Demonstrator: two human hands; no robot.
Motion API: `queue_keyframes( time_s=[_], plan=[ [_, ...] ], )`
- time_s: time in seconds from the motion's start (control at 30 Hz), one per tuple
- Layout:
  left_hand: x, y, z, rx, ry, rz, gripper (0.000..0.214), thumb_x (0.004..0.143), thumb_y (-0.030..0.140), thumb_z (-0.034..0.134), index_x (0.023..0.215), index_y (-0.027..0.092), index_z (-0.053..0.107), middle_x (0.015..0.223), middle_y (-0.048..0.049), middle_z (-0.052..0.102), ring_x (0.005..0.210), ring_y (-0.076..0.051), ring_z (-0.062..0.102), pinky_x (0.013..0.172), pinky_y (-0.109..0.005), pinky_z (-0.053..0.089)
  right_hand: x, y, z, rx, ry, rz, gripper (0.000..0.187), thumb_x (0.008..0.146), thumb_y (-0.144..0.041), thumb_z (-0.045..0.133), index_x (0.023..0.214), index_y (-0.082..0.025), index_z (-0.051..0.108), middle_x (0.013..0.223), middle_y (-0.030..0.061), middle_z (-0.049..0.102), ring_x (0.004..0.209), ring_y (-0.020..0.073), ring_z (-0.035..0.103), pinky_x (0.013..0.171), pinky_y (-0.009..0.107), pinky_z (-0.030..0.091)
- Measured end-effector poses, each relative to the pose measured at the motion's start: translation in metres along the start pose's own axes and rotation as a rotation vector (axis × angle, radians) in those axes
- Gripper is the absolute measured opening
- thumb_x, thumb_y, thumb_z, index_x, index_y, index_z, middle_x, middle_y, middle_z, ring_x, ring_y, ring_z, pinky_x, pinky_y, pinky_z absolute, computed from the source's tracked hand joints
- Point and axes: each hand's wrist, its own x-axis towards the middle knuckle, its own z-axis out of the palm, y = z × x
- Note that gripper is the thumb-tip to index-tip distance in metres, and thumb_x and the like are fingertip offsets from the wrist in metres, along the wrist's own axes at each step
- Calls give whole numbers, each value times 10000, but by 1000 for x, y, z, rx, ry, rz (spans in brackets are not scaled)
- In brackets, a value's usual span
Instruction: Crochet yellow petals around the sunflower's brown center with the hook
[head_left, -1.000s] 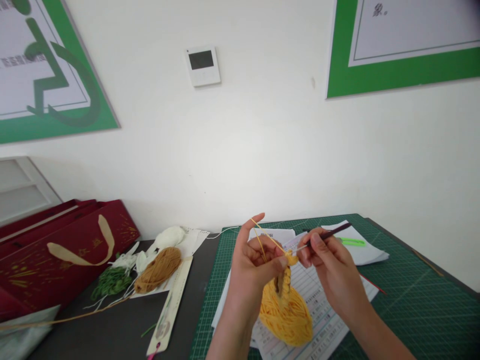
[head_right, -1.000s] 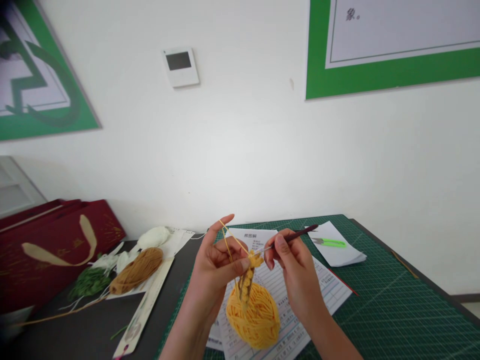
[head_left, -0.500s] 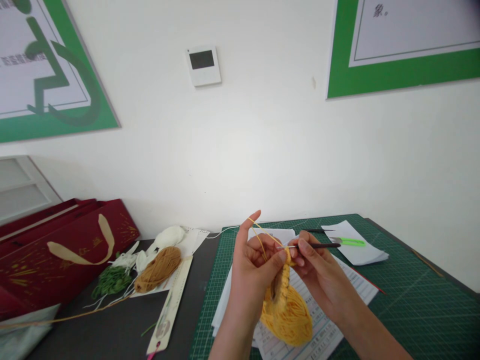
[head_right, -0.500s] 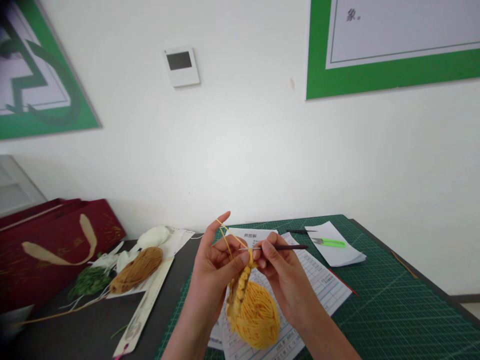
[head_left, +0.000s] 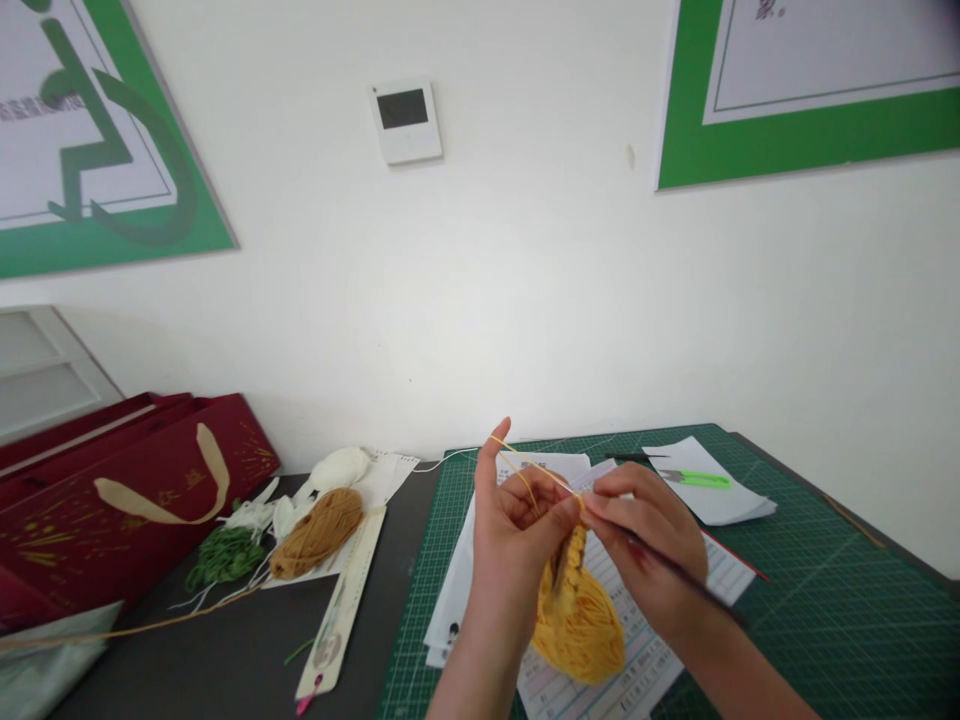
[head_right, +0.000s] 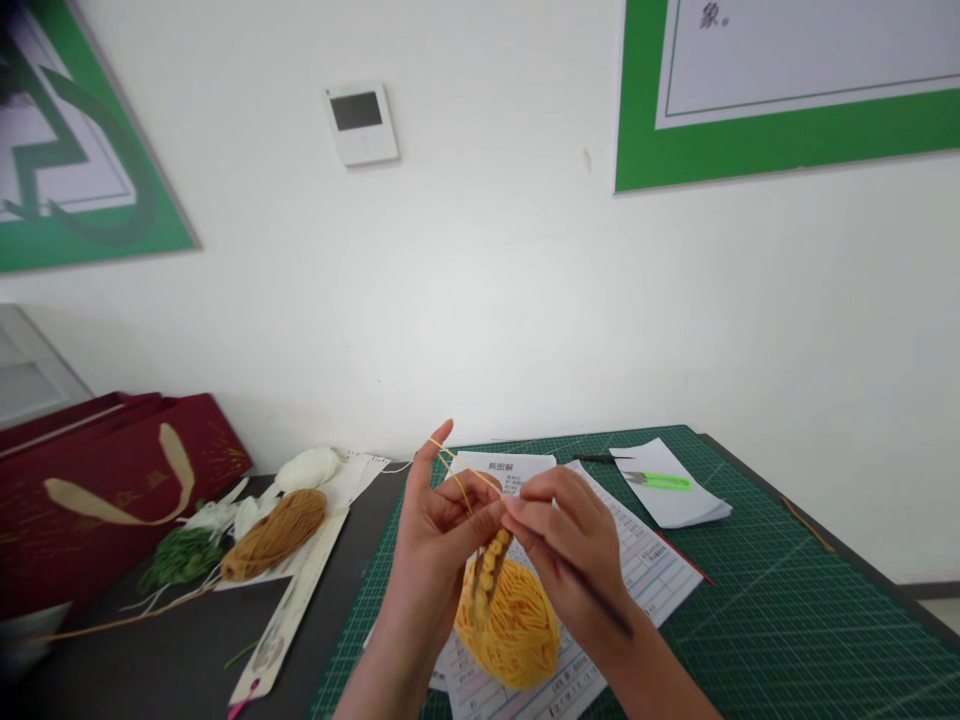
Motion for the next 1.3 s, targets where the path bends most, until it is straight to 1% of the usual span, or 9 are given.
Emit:
queue_keyframes(
  time_s=[0.07, 0.13, 0.33, 0.47, 0.6, 0.77, 0.93, 1.13, 1.3],
  plan=[
    [1, -2, -1, -99, -30, -107, 947, 681, 63, 853, 1476, 181, 353, 734, 29, 680, 566, -84, 528, 585, -210, 408, -1, 3, -5, -162, -28, -213, 409, 831, -29, 692, 1131, -309, 701, 913, 40, 704, 839, 205, 654, 713, 388, 574],
    [2, -3, -2, -202, -73, -217, 900, 664, 41, 843, 1432, 114, 378, 738, 15, 682, 528, -59, 483, 553, -195, 357, -2, 3, -5, -138, 20, -253, 458, 836, -29, 670, 1184, -326, 682, 917, 37, 701, 833, 211, 655, 700, 402, 579],
    [4, 0, -4, -299, -172, -287, 994, 669, -9, 815, 1497, 125, 283, 800, -10, 709, 539, -60, 526, 554, -185, 358, -2, -6, 9, 302, 144, 150, 172, 906, -122, 643, 979, -268, 699, 859, 26, 680, 812, 192, 657, 693, 347, 556],
    [3, 1, -4, -310, -184, -258, 1098, 671, -21, 811, 1556, 169, 190, 796, -4, 700, 573, -82, 575, 552, -178, 380, -1, -10, 15, 489, 186, 290, 58, 935, -220, 654, 945, -251, 701, 834, 23, 653, 803, 182, 644, 678, 307, 549],
    [4, 1, -8, -280, -195, -236, 1177, 685, -17, 810, 1594, 235, 105, 819, -7, 699, 589, -86, 585, 583, -187, 419, -6, -17, 16, 498, 191, 300, 69, 945, -202, 637, 971, -249, 680, 865, 19, 640, 837, 172, 632, 719, 296, 550],
    [5, 3, -13, -213, -250, -211, 1272, 721, -9, 801, 1598, 363, -41, 823, 11, 702, 583, -78, 575, 629, -202, 455, -13, -20, 11, 298, 89, 195, 227, 918, -47, 601, 1034, -238, 645, 975, 31, 647, 926, 164, 631, 806, 297, 538],
    [4, 2, -10, -209, -260, -199, 1261, 727, -20, 783, 1604, 354, -43, 850, -13, 736, 573, -72, 595, 605, -178, 441, -11, -19, 9, 273, 143, 98, 298, 909, -10, 584, 1068, -242, 683, 1003, 36, 682, 957, 172, 650, 857, 317, 536],
    [5, -3, -10, -236, -259, -235, 1209, 715, 0, 771, 1608, 316, 21, 841, -33, 732, 676, -135, 680, 567, -175, 390, -9, -21, 17, 454, 325, 318, 121, 970, -162, 594, 986, -248, 676, 889, 15, 685, 818, 149, 655, 734, 280, 533],
    [7, -4, -12, -244, -262, -251, 1191, 681, 31, 785, 1608, 286, 82, 789, -13, 703, 657, -150, 652, 595, -228, 394, -6, -23, 17, 676, 343, 482, 90, 1015, -301, 554, 971, -258, 619, 791, 0, 648, 713, 141, 608, 660, 280, 489]
  ],
)
